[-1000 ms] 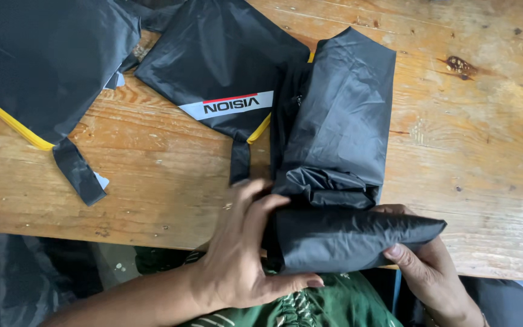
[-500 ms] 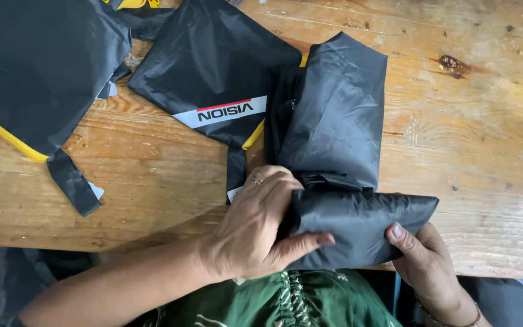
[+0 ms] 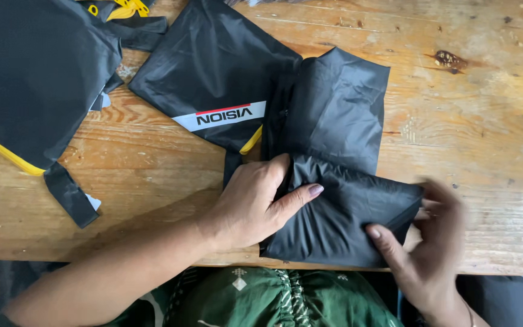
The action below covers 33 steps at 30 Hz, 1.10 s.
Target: The person folds a black fabric bag on a wooden table, rolling it tightly and then folding it into a compact square. They then place the folded bag into a black pouch with yellow trim and secure it with a yellow strap.
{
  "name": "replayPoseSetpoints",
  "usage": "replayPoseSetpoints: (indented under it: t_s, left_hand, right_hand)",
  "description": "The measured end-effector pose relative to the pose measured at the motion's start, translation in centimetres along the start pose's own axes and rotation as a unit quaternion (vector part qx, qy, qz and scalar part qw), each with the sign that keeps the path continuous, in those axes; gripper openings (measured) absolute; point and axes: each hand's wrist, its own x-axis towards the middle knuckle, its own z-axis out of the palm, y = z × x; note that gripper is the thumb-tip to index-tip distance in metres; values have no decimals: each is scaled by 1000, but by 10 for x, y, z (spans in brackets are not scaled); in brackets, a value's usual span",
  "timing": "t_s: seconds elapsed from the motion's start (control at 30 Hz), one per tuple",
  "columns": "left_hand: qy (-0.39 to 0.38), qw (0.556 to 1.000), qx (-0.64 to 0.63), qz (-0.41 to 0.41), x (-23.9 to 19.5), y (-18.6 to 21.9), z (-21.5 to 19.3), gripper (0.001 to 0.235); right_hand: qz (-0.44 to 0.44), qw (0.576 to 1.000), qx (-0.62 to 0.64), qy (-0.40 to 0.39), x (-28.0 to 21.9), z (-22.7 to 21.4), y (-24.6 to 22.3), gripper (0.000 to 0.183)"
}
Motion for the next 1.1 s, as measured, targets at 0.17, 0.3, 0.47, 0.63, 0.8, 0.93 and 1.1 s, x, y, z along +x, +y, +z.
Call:
replayPoseSetpoints:
  t_s: [0.17,0.3,0.47,0.63,0.8,0.93,1.1]
  left_hand:
    - [-5,1000,-19,-13,-3,1,-4,39]
    - [-60,988,-38,-137,3,10,-12,41]
    - [16,978,170,-118,-10,16,-11,47]
    - [108,923,273,247,3,19,-23,39]
    - [-53,943,175,277,15,-5,-9,41]
    - [-76,961,95,247,6,-10,0,19]
    - [-123,962,91,227,6,-12,4,17]
  right_hand:
    - [-396,826,-401,-32,-20,-9,-26,97]
    - [-438,767,-455,-114,6,4,-32,95]
    - [-474,728,-468,-161,12,6,-38,71]
    - [-498,716,-469,-140,10,13,-47,52]
    - [-508,707,-463,-169,9,6,-54,47]
    - [-496,709,-440,-241,10,-5,-53,50]
    - [-468,696,-433,-332,26,-16,-45,76]
